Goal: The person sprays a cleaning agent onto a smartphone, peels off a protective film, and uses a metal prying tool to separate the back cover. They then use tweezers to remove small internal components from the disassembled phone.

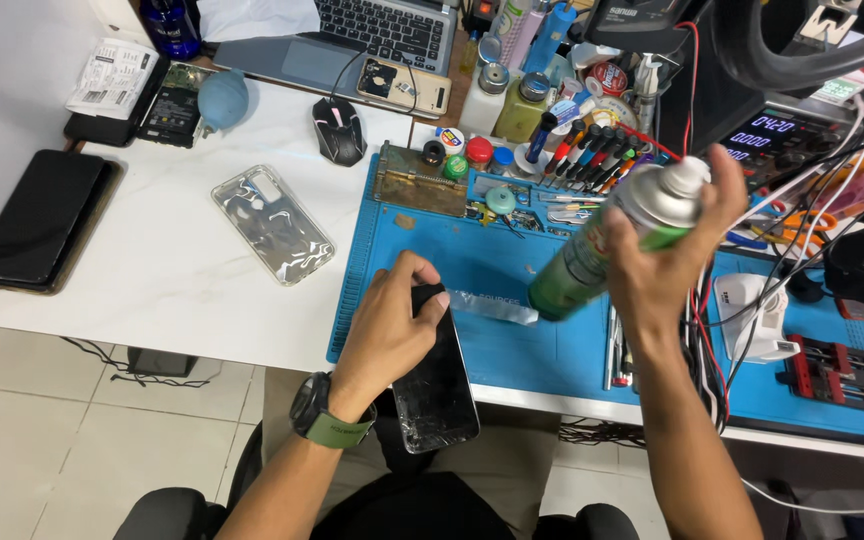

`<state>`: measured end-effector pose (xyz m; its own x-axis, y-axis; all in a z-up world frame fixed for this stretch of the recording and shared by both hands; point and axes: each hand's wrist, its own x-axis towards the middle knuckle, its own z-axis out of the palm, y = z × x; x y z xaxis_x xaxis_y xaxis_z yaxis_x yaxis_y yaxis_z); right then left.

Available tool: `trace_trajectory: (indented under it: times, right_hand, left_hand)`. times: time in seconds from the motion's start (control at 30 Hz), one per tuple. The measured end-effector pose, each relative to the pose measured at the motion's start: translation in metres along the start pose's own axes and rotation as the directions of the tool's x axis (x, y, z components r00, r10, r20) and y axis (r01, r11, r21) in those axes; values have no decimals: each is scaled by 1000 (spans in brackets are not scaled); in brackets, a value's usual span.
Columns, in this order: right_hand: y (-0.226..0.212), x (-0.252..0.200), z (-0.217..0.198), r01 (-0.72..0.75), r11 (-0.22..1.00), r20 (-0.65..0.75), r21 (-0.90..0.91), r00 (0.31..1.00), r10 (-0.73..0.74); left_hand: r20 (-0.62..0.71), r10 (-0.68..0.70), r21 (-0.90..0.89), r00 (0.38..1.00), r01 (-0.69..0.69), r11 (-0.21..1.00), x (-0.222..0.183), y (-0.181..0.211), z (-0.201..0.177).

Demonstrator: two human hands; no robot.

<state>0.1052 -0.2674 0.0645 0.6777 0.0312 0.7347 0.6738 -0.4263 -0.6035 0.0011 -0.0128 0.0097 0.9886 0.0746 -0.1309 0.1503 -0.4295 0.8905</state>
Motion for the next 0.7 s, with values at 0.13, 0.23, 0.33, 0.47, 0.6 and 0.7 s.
trace_trajectory:
  times: [0.13,0.23,0.33,0.47,0.6,0.7]
  right_hand:
    - [61,-6,29,25,999,71,39,997,-28]
    - [63,-4,40,0,1000,108,25,994,-3]
    - [60,0,32,19,999,147,38,989,-25]
    - [30,7,10,-5,999,295,39,955,-6]
    - [7,0,-10,-4,996,386,-86,922,37]
    - [-46,-33,-30,328,900,200,-286,939,-279]
  left_hand:
    - [-22,37,-54,999,-38,998,-13,7,-10]
    - [-43,23,-43,999,-25,999,-18,4,-12]
    - [-18,41,-48,999,-42,998,-22,10,-15]
    - [27,55,-67,998,-53,996,-25,14,-11]
    - [58,77,-59,995,-74,996,-34,22,-9]
    - [107,62,19,992,-65,998,-52,14,3]
